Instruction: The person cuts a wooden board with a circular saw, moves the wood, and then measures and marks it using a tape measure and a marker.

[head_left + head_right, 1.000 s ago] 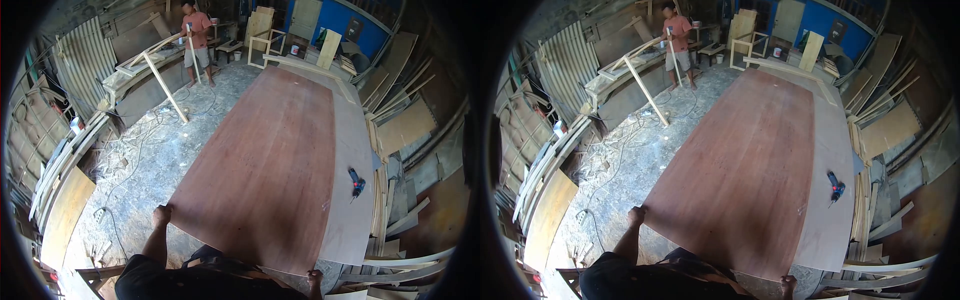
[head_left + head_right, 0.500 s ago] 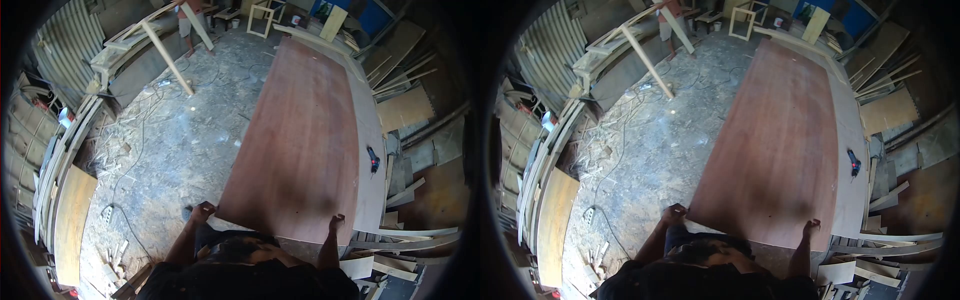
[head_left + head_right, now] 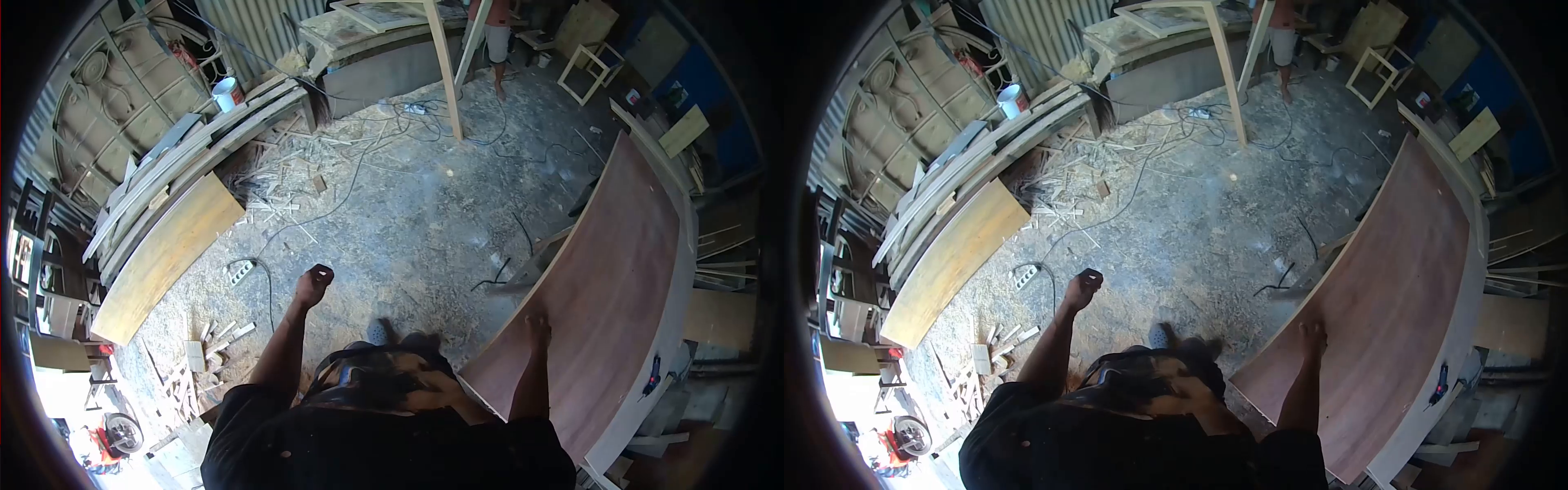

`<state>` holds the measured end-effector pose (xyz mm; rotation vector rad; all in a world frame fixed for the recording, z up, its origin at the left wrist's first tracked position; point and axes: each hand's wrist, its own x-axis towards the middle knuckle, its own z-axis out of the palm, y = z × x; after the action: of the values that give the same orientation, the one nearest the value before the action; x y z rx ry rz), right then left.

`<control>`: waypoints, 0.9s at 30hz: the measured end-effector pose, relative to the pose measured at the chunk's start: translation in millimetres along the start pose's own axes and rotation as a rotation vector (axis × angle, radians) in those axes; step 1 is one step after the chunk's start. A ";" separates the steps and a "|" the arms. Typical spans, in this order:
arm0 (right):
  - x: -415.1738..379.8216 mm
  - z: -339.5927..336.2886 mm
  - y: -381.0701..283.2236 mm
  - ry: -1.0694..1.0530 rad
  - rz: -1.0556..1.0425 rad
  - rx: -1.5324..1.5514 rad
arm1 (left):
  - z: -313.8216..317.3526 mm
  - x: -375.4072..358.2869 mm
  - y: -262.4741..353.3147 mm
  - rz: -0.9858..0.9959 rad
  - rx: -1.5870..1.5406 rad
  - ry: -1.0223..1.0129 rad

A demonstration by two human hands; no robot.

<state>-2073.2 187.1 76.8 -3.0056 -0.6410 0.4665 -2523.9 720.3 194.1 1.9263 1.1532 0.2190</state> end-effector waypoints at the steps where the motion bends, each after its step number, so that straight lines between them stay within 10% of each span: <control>1: -11.2 -17.8 -40.3 -0.009 -0.008 0.014 | -3.9 -5.3 22.5 -0.026 -0.056 -0.032; 3: -51.5 -87.5 -135.7 -0.053 0.437 0.067 | 19.6 -3.4 16.0 0.004 -0.135 -0.110; 14: 7.9 -92.1 -118.6 -0.129 0.506 0.065 | 122.0 125.0 50.0 0.168 0.124 -0.692; 17: 45.9 -122.0 -113.9 -0.226 0.490 0.071 | 147.4 216.1 67.7 0.161 -0.063 -0.658; 23: 209.5 -184.8 -179.7 0.325 0.083 0.862 | 189.1 393.4 89.2 -0.251 -0.126 -0.501; 27: 281.3 -250.5 -266.1 -0.075 -0.096 0.773 | 208.6 461.5 144.1 -0.179 -0.175 -0.523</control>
<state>-1858.8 551.5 261.2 -2.2288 -0.4590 0.6411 -2063.7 933.1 52.1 1.5837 0.9085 -0.2611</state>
